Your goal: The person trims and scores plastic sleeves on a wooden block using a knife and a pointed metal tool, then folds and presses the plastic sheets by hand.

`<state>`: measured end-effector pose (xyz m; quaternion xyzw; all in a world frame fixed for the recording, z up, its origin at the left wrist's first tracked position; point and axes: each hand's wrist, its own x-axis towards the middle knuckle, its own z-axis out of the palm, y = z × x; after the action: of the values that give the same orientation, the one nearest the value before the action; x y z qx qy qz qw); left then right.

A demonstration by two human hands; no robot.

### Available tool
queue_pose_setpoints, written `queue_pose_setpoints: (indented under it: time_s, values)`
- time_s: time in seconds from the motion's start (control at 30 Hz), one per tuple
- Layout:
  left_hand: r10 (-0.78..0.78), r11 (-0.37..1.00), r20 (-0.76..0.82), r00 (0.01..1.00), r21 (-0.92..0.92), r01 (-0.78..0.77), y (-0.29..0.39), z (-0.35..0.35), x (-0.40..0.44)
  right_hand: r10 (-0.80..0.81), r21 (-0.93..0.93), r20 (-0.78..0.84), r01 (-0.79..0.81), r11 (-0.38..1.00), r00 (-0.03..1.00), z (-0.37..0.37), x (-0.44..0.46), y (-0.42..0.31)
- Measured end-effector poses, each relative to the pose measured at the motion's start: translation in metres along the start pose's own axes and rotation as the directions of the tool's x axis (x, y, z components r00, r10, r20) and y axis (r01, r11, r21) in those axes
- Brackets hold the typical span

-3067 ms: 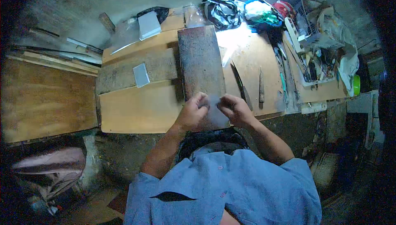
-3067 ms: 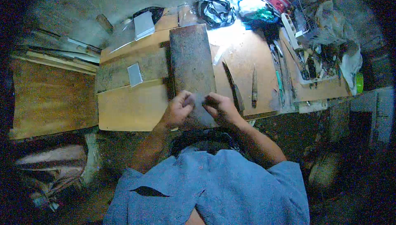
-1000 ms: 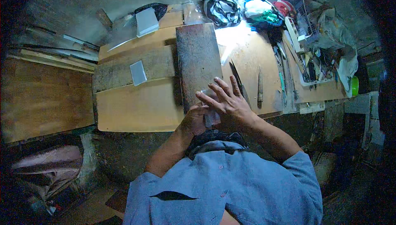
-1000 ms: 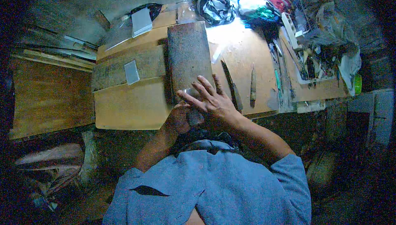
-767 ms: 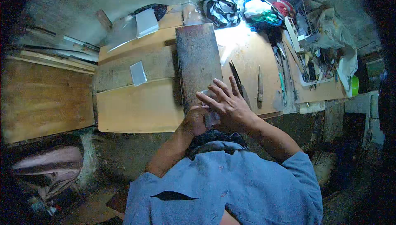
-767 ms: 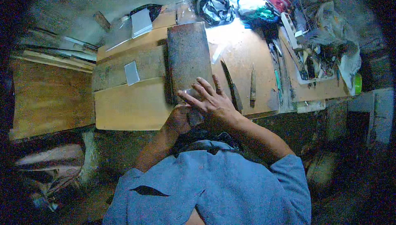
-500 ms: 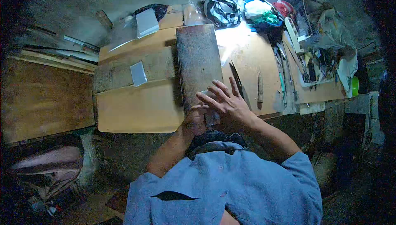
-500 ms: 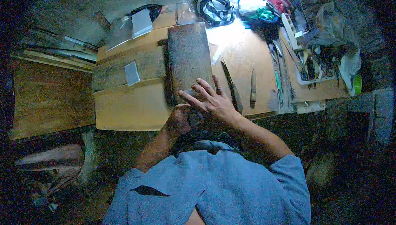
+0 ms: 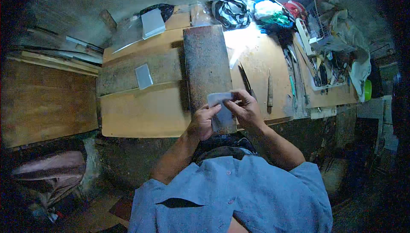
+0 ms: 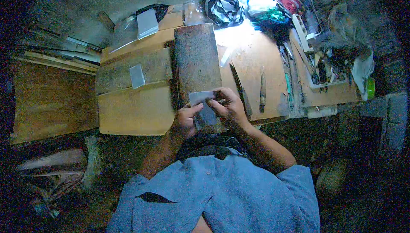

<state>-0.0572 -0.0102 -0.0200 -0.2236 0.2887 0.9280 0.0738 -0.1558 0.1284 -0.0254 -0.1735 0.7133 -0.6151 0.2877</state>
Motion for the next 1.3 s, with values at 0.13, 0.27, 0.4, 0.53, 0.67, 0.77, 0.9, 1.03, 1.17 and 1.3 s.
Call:
queue_pose_setpoints:
  time_s: [0.13,0.27,0.4,0.53,0.67,0.77,0.9,1.03,1.17,1.3]
  values:
    - [0.020,0.986,-0.120,0.993,0.166,0.000,-0.003,-0.001,-0.001,0.006,0.104,-0.004,-0.006,0.995,1.000,-0.001,0.000,-0.004]
    - [0.032,0.993,-0.051,0.998,0.114,-0.026,-0.007,-0.009,0.001,-0.006,0.033,0.005,0.006,0.999,1.000,0.001,0.001,-0.002]
    - [0.089,0.979,-0.052,0.995,0.190,-0.078,-0.005,-0.008,0.003,0.058,0.126,0.026,-0.061,0.990,0.998,0.001,0.000,-0.015]
    - [0.399,0.677,0.016,0.917,0.670,-0.306,-0.007,-0.022,0.014,0.043,0.160,0.016,-0.045,0.986,0.999,0.003,0.001,-0.018]
    - [0.493,0.628,-0.075,0.867,0.721,-0.294,-0.013,-0.016,0.016,0.026,0.216,-0.017,-0.021,0.976,1.000,0.016,0.005,0.002]
    - [0.546,0.746,-0.066,0.835,0.493,-0.448,-0.029,-0.022,0.027,-0.052,0.127,-0.049,0.058,0.990,0.997,0.029,0.004,0.016]
    - [0.509,0.728,-0.068,0.858,0.566,-0.387,-0.029,-0.023,0.027,-0.141,-0.006,-0.048,0.141,0.990,0.989,0.033,0.002,0.020]
    - [0.552,0.705,-0.103,0.827,0.588,-0.397,-0.031,-0.024,0.028,-0.084,-0.069,0.008,0.084,0.994,0.996,0.030,-0.002,0.004]
    - [0.545,0.656,-0.125,0.829,0.679,-0.329,-0.027,-0.023,0.025,-0.100,-0.034,-0.014,0.099,0.995,0.995,0.032,0.000,0.014]
    - [0.569,0.603,-0.108,0.815,0.728,-0.324,-0.023,-0.010,0.022,-0.139,-0.031,-0.024,0.139,0.990,0.990,0.033,0.002,0.027]
